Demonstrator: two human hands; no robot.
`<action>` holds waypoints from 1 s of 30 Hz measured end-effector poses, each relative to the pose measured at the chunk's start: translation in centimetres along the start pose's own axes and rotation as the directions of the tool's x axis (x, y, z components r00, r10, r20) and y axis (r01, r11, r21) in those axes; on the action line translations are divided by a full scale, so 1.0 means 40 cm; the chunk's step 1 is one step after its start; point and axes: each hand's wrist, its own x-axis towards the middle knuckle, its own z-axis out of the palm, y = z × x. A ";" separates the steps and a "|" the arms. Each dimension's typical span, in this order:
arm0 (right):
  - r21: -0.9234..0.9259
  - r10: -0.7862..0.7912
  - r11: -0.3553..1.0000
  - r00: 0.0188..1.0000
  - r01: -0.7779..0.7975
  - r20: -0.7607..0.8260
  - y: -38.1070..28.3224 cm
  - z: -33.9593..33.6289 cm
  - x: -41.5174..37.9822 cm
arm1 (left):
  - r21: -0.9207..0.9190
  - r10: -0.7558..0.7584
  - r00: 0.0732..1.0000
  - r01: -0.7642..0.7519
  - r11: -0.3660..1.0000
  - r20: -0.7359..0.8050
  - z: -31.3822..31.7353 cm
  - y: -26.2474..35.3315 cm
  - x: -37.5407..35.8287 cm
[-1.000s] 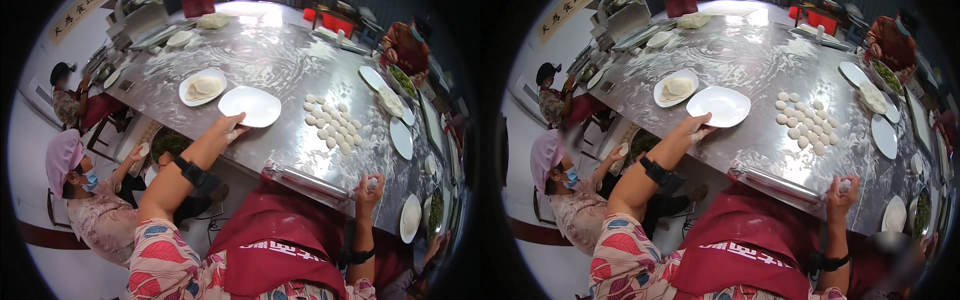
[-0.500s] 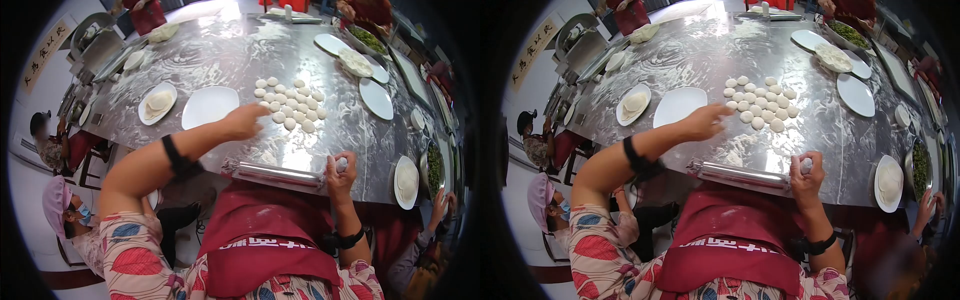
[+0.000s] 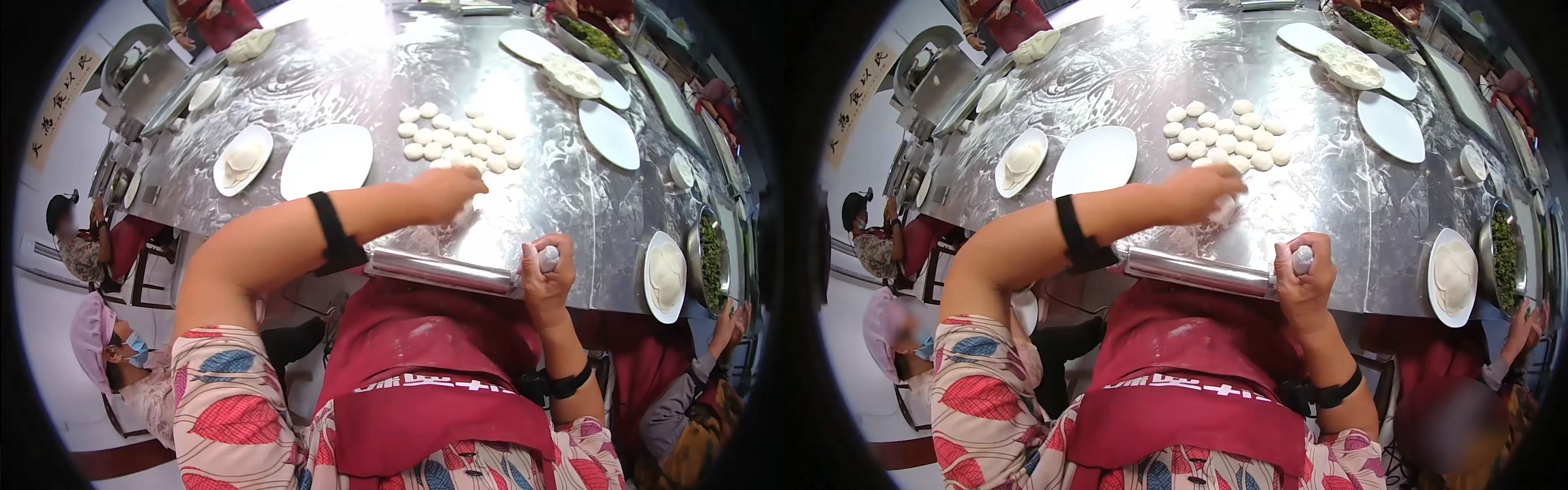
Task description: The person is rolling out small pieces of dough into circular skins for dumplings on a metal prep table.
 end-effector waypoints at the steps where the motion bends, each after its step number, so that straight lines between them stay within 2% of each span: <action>1: 0.012 0.008 1.000 1.000 -0.008 0.008 -0.001 -0.002 -0.001 | 0.041 -0.125 0.988 0.129 0.991 -0.091 -0.018 -0.006 -0.023; 2: 0.023 0.015 1.000 1.000 -0.015 0.016 -0.002 -0.003 -0.002 | 0.071 -0.241 0.952 0.258 0.964 -0.187 -0.039 -0.008 -0.044; 3: 0.032 0.021 0.999 1.000 -0.022 0.022 -0.004 -0.002 -0.001 | 0.046 -0.337 0.935 0.334 0.941 0.110 -0.072 -0.004 -0.061; 4: 0.051 0.041 0.998 0.999 -0.042 0.021 -0.008 0.000 -0.001 | 0.044 -0.392 0.828 0.410 0.911 0.400 -0.108 0.002 -0.078; 5: 0.069 0.059 0.996 0.998 -0.061 0.020 -0.012 0.003 0.001 | 0.067 -0.402 0.644 0.478 0.876 0.651 -0.128 0.001 -0.093; 6: 0.085 0.074 0.994 0.997 -0.075 0.021 -0.016 0.005 0.005 | -0.105 -0.282 0.653 0.487 0.867 0.703 -0.099 -0.008 -0.119; 9: 0.064 0.057 0.996 0.998 -0.057 0.012 -0.011 0.012 0.014 | -0.415 -0.114 0.919 0.277 0.867 0.377 -0.014 -0.023 -0.128; 11: 0.050 0.073 0.996 0.997 -0.074 0.014 -0.018 0.013 0.021 | -0.588 -0.074 0.994 0.110 0.801 0.085 0.038 -0.048 -0.080; 12: 0.043 0.082 0.996 0.997 -0.082 0.013 -0.022 0.013 0.023 | -0.430 -0.221 0.962 0.269 0.862 0.161 -0.021 -0.022 -0.058; 14: 0.052 0.113 0.992 0.993 -0.114 0.009 -0.026 0.014 0.019 | -0.226 -0.214 0.974 0.192 0.955 -0.077 -0.006 -0.024 -0.027; 17: 0.058 0.093 0.994 0.996 -0.093 -0.003 -0.020 0.017 0.021 | -0.171 -0.259 0.965 0.263 0.950 0.041 0.011 -0.004 -0.006; 20: 0.089 0.006 0.996 1.000 -0.004 -0.028 -0.010 0.025 0.021 | -0.054 -0.205 0.976 0.202 0.978 -0.070 0.035 0.008 -0.002; 21: 0.103 -0.029 0.994 0.999 0.033 -0.041 -0.009 0.025 0.019 | -0.102 -0.229 0.973 0.228 0.968 -0.004 0.029 0.014 -0.005; 23: 0.147 0.089 0.985 0.995 -0.093 0.037 -0.008 0.010 0.021 | -0.190 -0.267 0.956 0.287 0.939 0.125 0.006 0.018 -0.016; 24: 0.167 0.142 0.974 0.987 -0.153 0.077 -0.009 0.006 0.026 | -0.290 -0.290 0.952 0.307 0.907 0.101 0.012 0.015 -0.024; 26: 0.109 0.138 0.983 0.988 -0.145 0.068 -0.029 0.017 0.067 | -0.476 -0.344 0.937 0.332 0.814 0.065 0.040 0.007 -0.039; 29: 0.033 0.107 0.993 0.992 -0.109 0.068 -0.029 0.057 0.153 | -0.661 -0.348 0.924 0.363 0.657 0.161 0.079 -0.013 -0.030; 30: 0.007 0.097 0.995 0.993 -0.098 0.072 -0.026 0.065 0.167 | -0.622 -0.330 0.933 0.344 0.703 0.143 0.070 -0.008 -0.027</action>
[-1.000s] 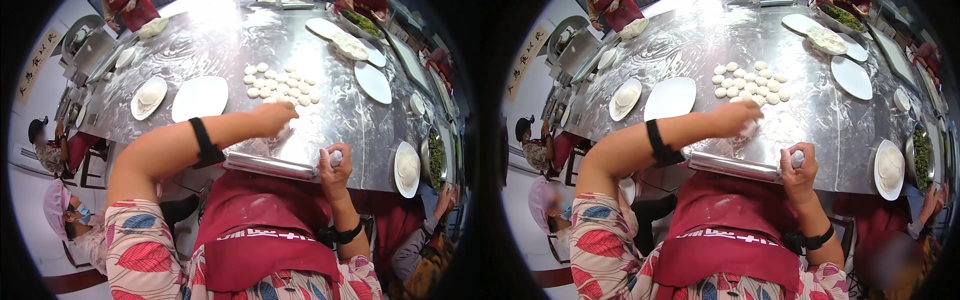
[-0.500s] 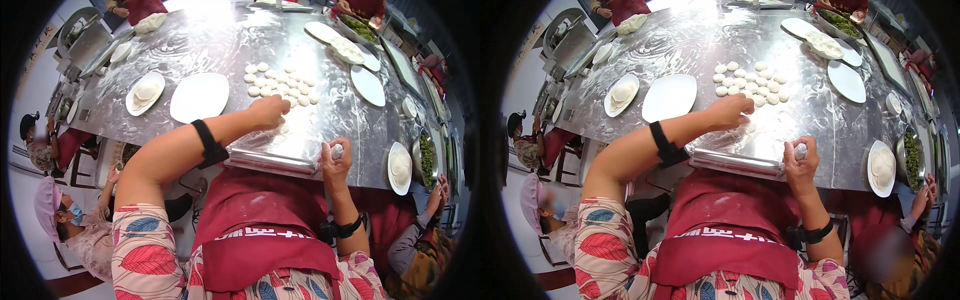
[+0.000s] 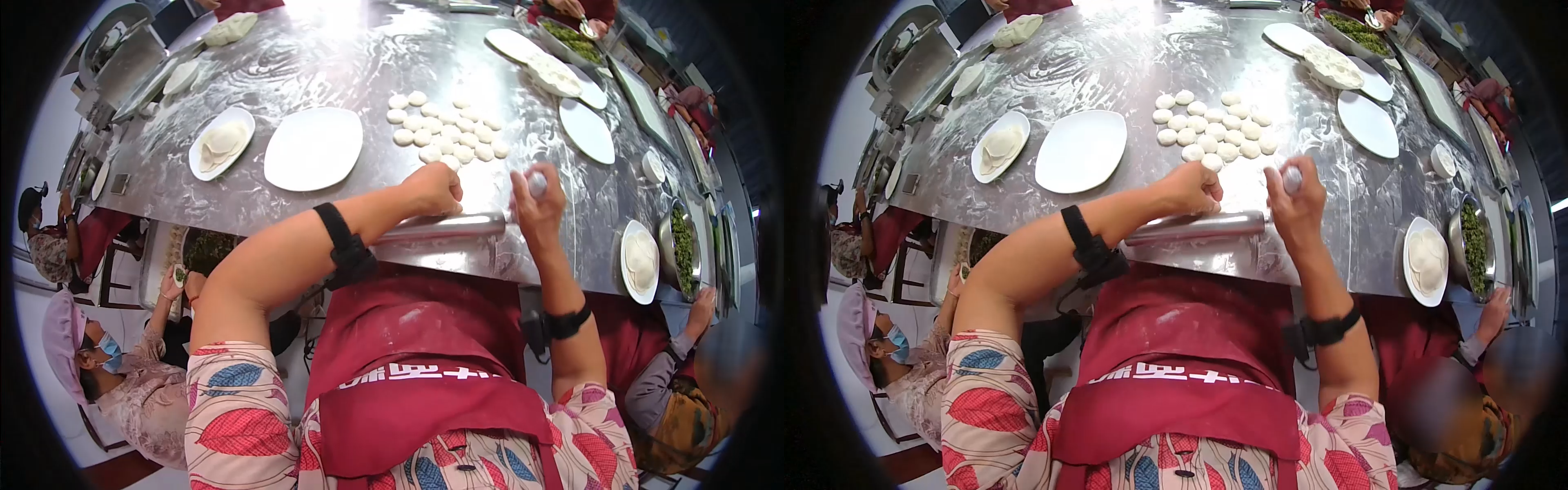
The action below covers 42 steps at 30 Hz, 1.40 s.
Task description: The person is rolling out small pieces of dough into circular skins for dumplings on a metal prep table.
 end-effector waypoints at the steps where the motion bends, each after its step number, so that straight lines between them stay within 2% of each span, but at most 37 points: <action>1: 0.029 0.029 0.999 1.000 -0.029 -0.002 0.006 0.000 -0.006 | 0.052 0.026 1.000 -0.026 0.998 0.005 -0.001 0.009 0.002; 3: 0.088 0.078 0.993 0.997 -0.077 -0.007 0.025 0.005 -0.018 | 0.124 0.035 0.999 -0.038 0.992 0.028 0.000 0.012 -0.003; 6: 0.071 0.008 0.997 0.998 -0.003 -0.065 0.046 -0.024 -0.105 | 0.141 0.009 0.996 0.004 0.990 -0.091 0.006 -0.018 -0.025; 7: 0.102 -0.045 0.994 0.997 0.051 -0.061 0.058 -0.026 -0.108 | 0.102 0.004 0.998 0.002 0.995 -0.057 0.005 -0.027 -0.027; 10: -0.069 -0.123 0.991 0.988 0.117 -0.096 0.060 0.012 -0.013 | 0.172 -0.033 0.999 0.033 0.985 -0.007 0.000 0.022 -0.032; 11: -0.024 -0.029 0.999 0.998 0.028 -0.059 0.062 0.028 0.020 | 0.211 0.025 0.996 -0.006 0.977 -0.088 0.012 0.021 -0.021; 12: 0.019 0.063 0.998 0.998 -0.063 -0.008 0.061 0.039 0.035 | 0.188 0.039 0.997 -0.026 0.982 -0.065 0.025 0.020 -0.017; 15: -0.024 0.031 0.999 0.999 -0.032 -0.022 0.040 0.005 -0.019 | 0.162 0.120 0.991 -0.108 0.981 -0.063 0.020 -0.002 -0.008; 16: -0.031 0.017 0.999 1.000 -0.017 -0.025 0.029 -0.016 -0.056 | 0.179 0.081 0.995 -0.070 0.981 -0.059 0.016 -0.009 -0.011; 18: 0.044 -0.004 0.999 1.000 0.005 -0.010 0.041 -0.037 -0.113 | 0.017 0.046 0.990 -0.044 0.999 -0.133 0.013 -0.033 -0.033; 19: 0.107 0.053 0.993 0.998 -0.050 -0.030 0.045 -0.028 -0.105 | 0.011 -0.009 0.993 0.011 1.000 -0.116 0.009 -0.031 -0.035; 21: -0.075 -0.059 0.996 0.996 0.054 -0.065 0.108 0.018 -0.021 | 0.019 -0.114 0.992 0.115 0.993 -0.051 -0.005 0.018 -0.065; 22: -0.171 -0.124 0.979 0.989 0.109 -0.076 0.130 0.030 0.025 | 0.089 -0.065 0.995 0.072 0.993 -0.082 -0.001 0.019 -0.051; 24: -0.080 0.045 0.996 0.999 -0.045 -0.006 0.066 0.056 0.066 | 0.217 0.041 0.988 -0.008 0.976 -0.148 0.004 0.021 -0.015; 25: -0.133 -0.057 0.990 0.998 0.052 -0.032 0.099 0.052 0.065 | 0.200 0.063 0.990 -0.036 0.979 -0.126 0.008 0.013 -0.006; 27: -0.184 -0.092 0.979 0.995 0.084 -0.037 0.055 0.007 -0.001 | 0.257 0.133 0.985 -0.101 0.961 -0.111 0.008 0.003 -0.016; 28: -0.080 0.046 0.996 0.999 -0.048 -0.025 0.036 -0.014 -0.050 | 0.286 0.164 0.981 -0.127 0.950 -0.109 0.006 -0.007 -0.024; 29: -0.121 0.042 0.992 0.999 -0.045 -0.033 0.037 -0.034 -0.094 | 0.239 0.139 0.974 -0.093 0.967 -0.182 0.011 -0.023 -0.030; 30: 0.069 0.050 0.996 0.998 -0.047 -0.043 0.029 -0.030 -0.120 | 0.121 0.061 0.985 -0.041 0.992 -0.162 0.005 -0.026 -0.039; 32: -0.010 0.121 0.992 0.989 -0.123 -0.085 0.032 -0.014 -0.084 | -0.087 -0.086 0.995 0.081 0.993 -0.054 0.006 -0.023 -0.065; 34: -0.149 -0.082 0.987 0.990 0.065 -0.115 0.111 0.031 0.011 | 0.127 -0.061 0.990 0.077 0.989 -0.126 0.002 0.003 -0.056; 36: -0.177 -0.063 0.983 0.995 0.048 -0.081 0.095 0.070 0.074 | 0.252 -0.028 0.973 0.087 0.964 -0.229 -0.001 0.030 -0.040; 37: -0.175 -0.013 0.985 0.999 0.005 -0.047 0.087 0.070 0.079 | 0.214 0.022 0.976 0.025 0.977 -0.217 0.006 0.019 -0.019; 40: -0.223 -0.120 0.969 0.991 0.104 -0.061 0.088 0.006 -0.007 | 0.289 0.122 0.988 -0.089 0.953 -0.099 0.007 0.015 -0.015; 41: -0.129 -0.025 0.991 0.998 0.017 -0.061 0.054 -0.014 -0.060 | 0.295 0.140 0.981 -0.096 0.951 -0.134 0.014 -0.007 -0.013; 42: -0.028 0.071 0.997 0.996 -0.073 -0.057 0.023 -0.029 -0.109 | 0.143 0.052 0.993 -0.036 0.989 -0.109 0.008 -0.018 -0.021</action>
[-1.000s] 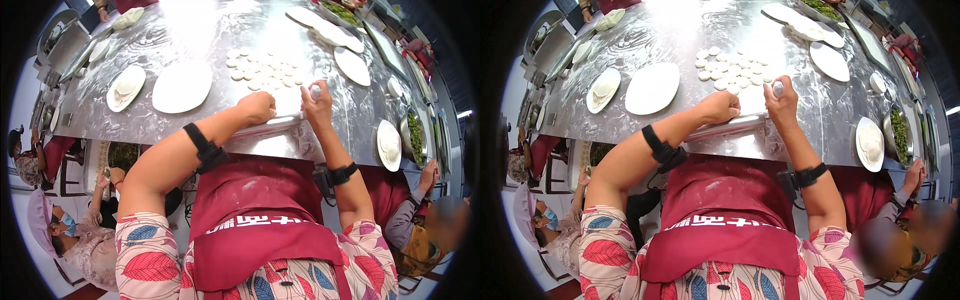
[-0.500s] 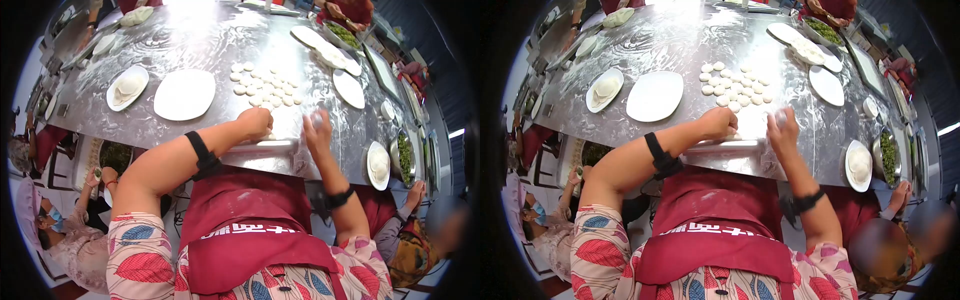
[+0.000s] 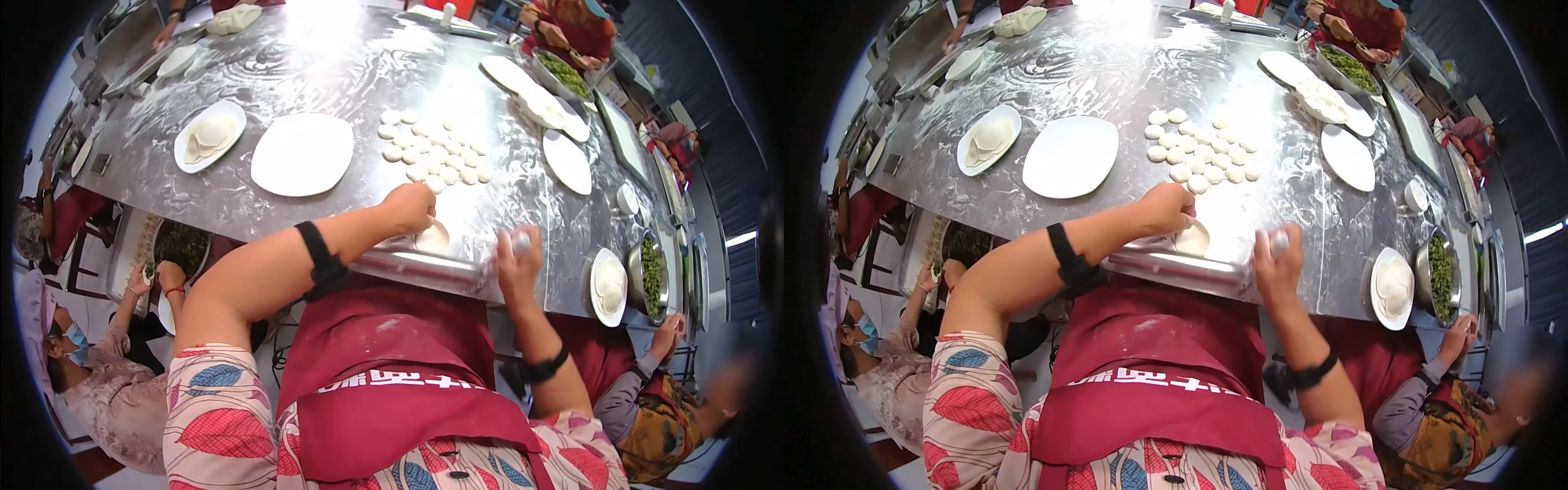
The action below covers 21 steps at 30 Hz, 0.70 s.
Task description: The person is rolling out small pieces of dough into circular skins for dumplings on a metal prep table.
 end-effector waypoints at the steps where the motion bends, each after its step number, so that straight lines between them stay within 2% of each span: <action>1: 0.033 0.026 0.999 0.999 -0.027 0.024 0.009 -0.011 -0.025 | -0.138 -0.079 0.995 0.086 0.987 0.054 -0.007 -0.008 -0.012; 2: -0.009 -0.007 1.000 1.000 0.007 0.017 0.016 0.001 -0.010 | -0.260 -0.149 0.980 0.180 0.949 0.134 -0.008 -0.008 -0.026; 3: -0.052 -0.030 0.998 1.000 0.030 -0.002 0.022 0.022 0.026 | -0.259 -0.191 0.967 0.230 0.938 0.167 -0.013 0.009 -0.039; 4: -0.098 -0.063 0.993 0.998 0.061 -0.022 0.028 0.039 0.073 | -0.107 -0.166 0.982 0.176 0.979 0.093 -0.012 0.021 -0.039; 6: -0.222 -0.207 0.956 0.977 0.190 -0.059 0.070 0.100 0.163 | 0.199 -0.064 0.996 0.075 0.977 -0.063 -0.016 0.048 -0.026; 7: -0.219 -0.175 0.963 0.983 0.159 -0.054 0.064 0.094 0.158 | 0.214 -0.093 0.994 0.103 0.971 -0.056 -0.014 0.053 -0.007; 9: -0.215 -0.122 0.970 0.992 0.114 -0.027 0.048 0.094 0.161 | 0.170 0.020 0.999 -0.027 0.985 0.038 -0.026 0.050 -0.002; 10: -0.204 -0.155 0.968 0.987 0.143 -0.040 0.080 0.071 0.131 | 0.131 0.078 0.994 -0.088 0.987 0.080 -0.024 0.044 -0.001; 11: -0.173 -0.075 0.982 0.997 0.073 -0.010 0.029 0.035 0.075 | 0.106 0.075 0.996 -0.080 0.991 0.054 -0.019 0.035 -0.003; 13: 0.064 0.050 0.997 0.999 -0.051 0.016 0.002 -0.006 -0.026 | 0.066 0.062 0.998 -0.062 0.996 0.007 -0.018 0.013 -0.012; 14: 0.044 0.026 0.999 1.000 -0.026 0.005 0.004 -0.004 -0.025 | 0.055 0.053 0.999 -0.052 0.997 -0.011 -0.021 0.008 -0.020; 15: 0.028 0.008 1.000 1.000 -0.007 -0.013 0.005 -0.001 -0.027 | -0.179 -0.116 0.987 0.135 0.974 0.115 -0.027 0.010 -0.029; 17: -0.064 0.006 0.998 1.000 -0.007 -0.018 -0.013 0.013 0.011 | -0.029 0.002 0.993 0.002 1.000 0.116 -0.027 0.012 -0.039; 18: -0.153 -0.156 0.977 0.987 0.147 -0.043 0.041 0.037 0.067 | 0.046 0.065 0.991 -0.071 0.996 0.118 -0.030 0.018 -0.040; 19: -0.127 -0.144 0.982 0.989 0.139 -0.031 0.059 0.068 0.119 | 0.085 0.051 0.997 -0.056 0.995 0.061 -0.029 0.021 -0.029; 20: -0.245 -0.230 0.946 0.972 0.213 -0.045 0.034 0.096 0.162 | 0.122 0.039 0.999 -0.039 0.992 0.003 -0.024 0.021 -0.012; 21: -0.256 -0.162 0.955 0.986 0.148 -0.036 0.042 0.123 0.194 | 0.153 0.030 0.998 -0.021 0.988 -0.057 -0.018 0.025 -0.001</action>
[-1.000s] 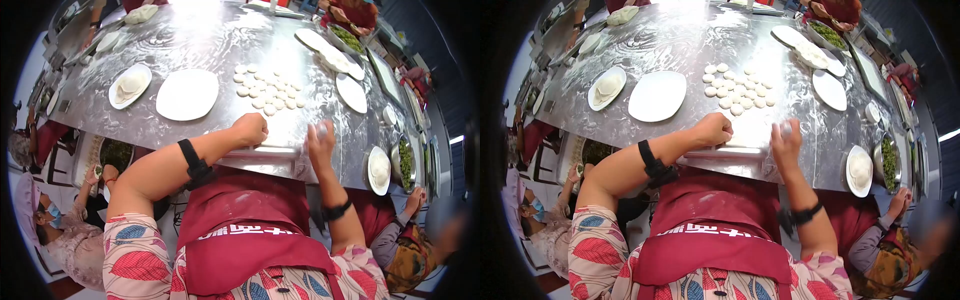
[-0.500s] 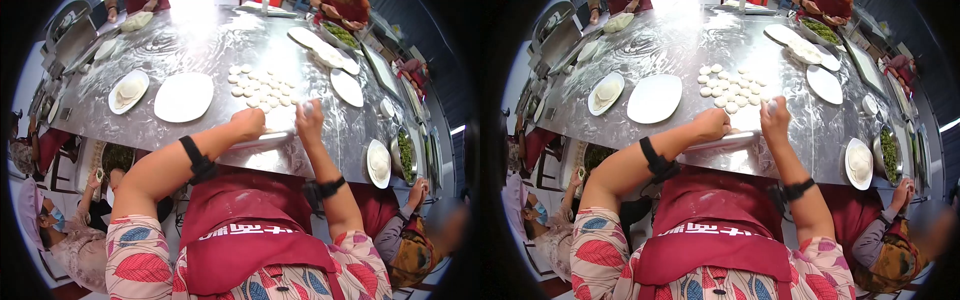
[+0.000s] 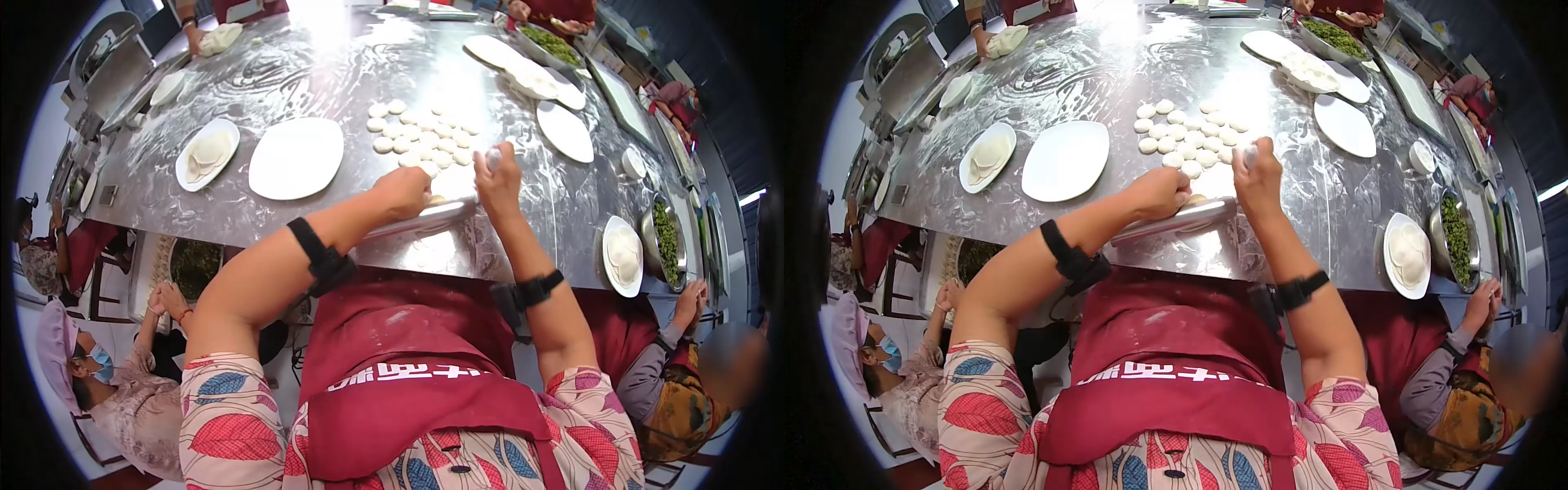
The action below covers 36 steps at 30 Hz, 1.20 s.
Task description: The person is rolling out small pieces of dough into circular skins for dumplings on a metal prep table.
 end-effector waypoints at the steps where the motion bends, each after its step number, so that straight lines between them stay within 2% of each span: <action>1: 0.076 0.027 0.997 0.999 -0.030 0.039 0.003 0.004 0.007 | -0.013 0.001 0.999 -0.001 1.000 0.047 0.009 0.003 0.006; 3: -0.035 -0.071 0.997 0.997 0.071 -0.007 -0.006 -0.030 -0.023 | -0.056 0.010 0.993 -0.003 0.998 0.121 0.004 0.018 0.019; 4: 0.062 0.022 0.998 0.999 -0.024 0.035 -0.019 -0.067 -0.059 | 0.046 0.032 0.985 -0.041 0.998 0.170 -0.001 0.020 0.018; 5: 0.154 0.116 0.980 0.989 -0.129 0.089 -0.039 -0.108 -0.107 | 0.004 0.055 0.987 -0.056 0.998 0.153 0.006 0.007 0.018; 7: 0.248 0.123 0.959 0.990 -0.135 0.062 -0.031 -0.149 -0.200 | -0.063 0.094 0.988 -0.087 0.994 0.120 0.014 -0.029 0.016; 10: 0.211 0.124 0.969 0.991 -0.132 0.048 -0.033 -0.133 -0.171 | -0.284 0.081 0.957 0.001 0.959 0.277 -0.002 -0.026 -0.018; 12: 0.072 0.009 0.997 1.000 -0.008 -0.012 0.051 -0.050 -0.084 | -0.139 0.049 0.979 -0.022 0.990 0.197 -0.002 -0.004 -0.008; 13: 0.066 0.038 0.997 0.999 -0.037 -0.013 0.013 -0.030 -0.045 | -0.067 0.039 0.988 -0.029 0.997 0.149 0.000 0.008 0.000; 15: 0.018 0.025 1.000 1.000 -0.025 0.001 0.013 -0.001 -0.007 | -0.047 0.023 0.991 -0.017 0.999 0.133 0.001 0.023 0.011; 18: 0.024 0.064 0.998 0.998 -0.064 0.008 0.018 -0.060 -0.079 | -0.074 0.034 0.986 -0.022 0.997 0.161 0.010 0.022 0.018; 20: 0.098 0.115 0.988 0.993 -0.117 0.031 -0.017 -0.131 -0.167 | -0.069 0.019 0.986 -0.008 0.998 0.164 0.018 0.005 0.011; 21: 0.258 0.246 0.931 0.966 -0.257 0.074 -0.073 -0.155 -0.197 | -0.059 0.009 0.986 0.001 0.998 0.164 0.017 -0.003 0.010; 22: 0.223 0.228 0.945 0.971 -0.237 0.066 -0.066 -0.151 -0.193 | -0.053 -0.006 0.971 0.019 0.998 0.241 -0.002 0.008 -0.003; 23: 0.191 0.221 0.955 0.974 -0.227 0.053 -0.056 -0.149 -0.197 | -0.059 -0.004 0.970 0.019 0.998 0.244 -0.001 0.011 -0.010; 25: 0.078 0.007 0.997 1.000 -0.005 -0.024 0.018 -0.087 -0.124 | -0.063 0.012 0.967 0.005 0.998 0.254 -0.001 0.023 -0.012; 27: 0.000 0.001 1.000 0.999 -0.001 -0.044 -0.006 -0.039 -0.049 | -0.041 -0.027 0.983 0.036 0.999 0.184 0.009 0.027 0.009; 28: 0.012 0.030 0.999 0.999 -0.030 -0.020 -0.003 -0.028 -0.034 | -0.035 -0.047 0.988 0.053 0.998 0.146 0.015 0.025 0.017; 31: 0.045 0.052 0.998 0.999 -0.052 -0.010 0.009 -0.053 -0.067 | -0.056 0.027 0.984 -0.018 0.998 0.177 0.017 0.031 0.016; 32: 0.054 0.052 0.997 0.999 -0.051 -0.010 0.014 -0.079 -0.107 | 0.057 0.047 0.981 -0.059 0.997 0.191 0.018 0.031 0.013; 33: 0.062 0.061 0.996 0.998 -0.060 -0.002 0.000 -0.113 -0.151 | -0.007 0.036 0.984 -0.036 0.999 0.176 0.023 0.022 0.009; 35: 0.309 0.232 0.920 0.971 -0.240 0.064 -0.052 -0.155 -0.226 | -0.123 0.008 0.989 0.010 0.992 0.150 0.022 0.008 -0.002; 36: 0.280 0.204 0.937 0.978 -0.209 0.049 -0.055 -0.155 -0.221 | -0.126 0.010 0.983 0.014 0.992 0.183 0.016 0.004 -0.009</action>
